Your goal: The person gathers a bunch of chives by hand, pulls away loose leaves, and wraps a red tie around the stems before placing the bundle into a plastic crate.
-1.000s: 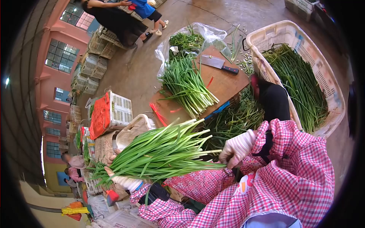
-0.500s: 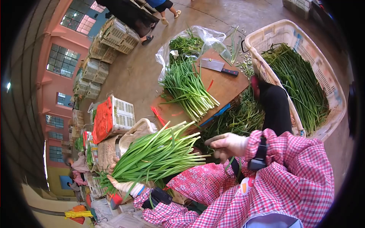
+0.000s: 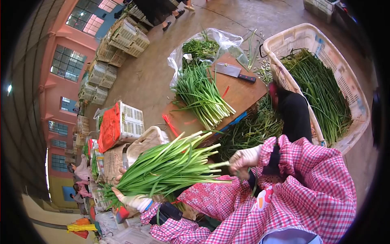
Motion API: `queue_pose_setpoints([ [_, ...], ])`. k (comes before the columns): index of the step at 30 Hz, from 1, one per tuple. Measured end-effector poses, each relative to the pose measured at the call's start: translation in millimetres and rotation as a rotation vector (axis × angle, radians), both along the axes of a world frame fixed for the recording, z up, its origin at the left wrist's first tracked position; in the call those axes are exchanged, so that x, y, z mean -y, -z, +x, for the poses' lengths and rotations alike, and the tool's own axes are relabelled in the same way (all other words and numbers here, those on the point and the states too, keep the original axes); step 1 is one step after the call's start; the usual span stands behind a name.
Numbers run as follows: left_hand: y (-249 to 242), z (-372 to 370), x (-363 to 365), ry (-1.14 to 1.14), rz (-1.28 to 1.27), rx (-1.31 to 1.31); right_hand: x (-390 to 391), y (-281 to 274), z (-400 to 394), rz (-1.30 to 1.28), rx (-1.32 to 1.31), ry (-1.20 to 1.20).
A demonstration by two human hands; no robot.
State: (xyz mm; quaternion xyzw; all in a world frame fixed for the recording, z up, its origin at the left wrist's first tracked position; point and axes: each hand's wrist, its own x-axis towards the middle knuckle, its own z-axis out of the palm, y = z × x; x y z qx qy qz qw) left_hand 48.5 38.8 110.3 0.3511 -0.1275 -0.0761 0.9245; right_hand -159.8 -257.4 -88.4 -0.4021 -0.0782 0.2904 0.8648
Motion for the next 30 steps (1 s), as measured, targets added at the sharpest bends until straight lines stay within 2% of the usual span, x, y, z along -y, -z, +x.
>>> queue_pose_setpoints([
  [1, 4.1, 3.5, -2.0, -0.003, 0.0, -0.002, 10.2, -3.3, -6.5, -0.168, 0.081, -0.119],
  [2, 11.2, 9.6, -5.3, 0.06, 0.01, 0.07, 13.4, 3.9, -9.8, -0.336, 0.011, -0.179],
  [3, 16.0, 14.3, -8.1, 0.125, 0.021, 0.141, 25.8, -17.2, -13.4, -0.488, -0.028, -0.235],
  [4, 17.3, 16.9, -10.2, 0.124, 0.02, 0.139, 33.2, -13.3, -12.9, -0.643, 0.052, -0.256],
  [5, 18.1, 19.5, -12.5, 0.109, -0.035, 0.063, 39.9, -8.8, -15.8, -0.8, 0.133, -0.276],
  [7, 19.9, 22.6, -14.6, 0.078, -0.148, -0.085, 50.0, -8.0, -26.7, -1.442, 0.403, -0.445],
  [8, 18.2, 21.7, -12.8, -0.092, -0.076, -0.031, 56.7, -8.5, -34.2, -1.643, 0.388, -0.558],
  [9, 19.2, 25.1, -17.3, -0.093, -0.078, -0.03, 60.0, -9.2, -35.2, -1.748, 0.372, -0.683],
  [11, 17.6, 28.9, -27.4, -0.134, -0.136, -0.078, 60.6, -28.8, -44.3, -1.808, 0.429, -0.503],
  [12, 16.8, 25.6, -25.3, -0.219, -0.01, -0.044, 55.8, -38.1, -44.9, -1.821, 0.518, -0.294],
  [13, 13.5, 21.0, -23.8, -0.219, -0.007, -0.044, 50.7, -43.7, -44.1, -1.824, 0.602, -0.079],
  [14, 10.1, 18.3, -22.0, -0.165, -0.073, -0.096, 43.6, -42.7, -39.6, -1.783, 0.673, 0.096],
  [15, 7.8, 18.2, -20.8, -0.11, -0.14, -0.146, 35.7, -49.8, -37.6, -1.632, 0.613, 0.279],
  [16, 15.1, 23.3, -28.1, 0.06, -0.256, -0.106, 25.7, -47.9, -33.7, -1.401, 0.503, 0.503],
  [17, 17.2, 22.4, -31.6, 0.061, -0.255, -0.106, 15.8, -41.5, -29.1, -1.155, 0.388, 0.706],
  [19, 20.1, 20.1, -34.6, 0.029, -0.086, -0.024, 3.9, -22.9, -11.8, -1.051, 0.453, 0.887],
  [21, 21.4, 20.3, -35.6, 0.015, -0.004, 0.02, -7.1, -14.3, 2.7, -0.882, 0.447, 0.912],
  [23, 20.6, 22.1, -33.9, 0.365, -0.129, 0.1, -13.4, -13.9, 13.8, -0.73, 0.333, 0.795],
  [24, 16.1, 11.6, -25.6, 0.052, -0.063, -0.004, -14.3, -9.8, 19.1, -0.729, 0.33, 0.736],
  [25, 14.5, 9.4, -23.1, 0.057, -0.065, -0.001, -22.5, 8.6, 29.3, -0.37, 0.244, 0.725],
  [26, 11.7, 6.5, -19.3, 0.013, 0.0, 0.042, -21.1, 14.8, 36.6, -0.371, 0.245, 0.731],
  [27, 8.9, 2.6, -15.7, -0.033, 0.064, 0.084, -20.5, 20.5, 42.2, -0.074, 0.202, 0.606],
  [28, 7.5, -3.4, -11.2, -0.122, 0.072, -0.01, -21.0, 25.8, 45.4, 0.22, 0.156, 0.47],
  [29, 8.2, -1.7, -13.1, -0.122, 0.075, -0.009, -19.3, 17.6, 43.1, 0.422, 0.106, 0.373],
  [30, 10.0, 1.0, -17.6, -0.074, 0.077, 0.029, -16.4, 19.9, 46.4, 0.325, 0.165, 0.31],
])
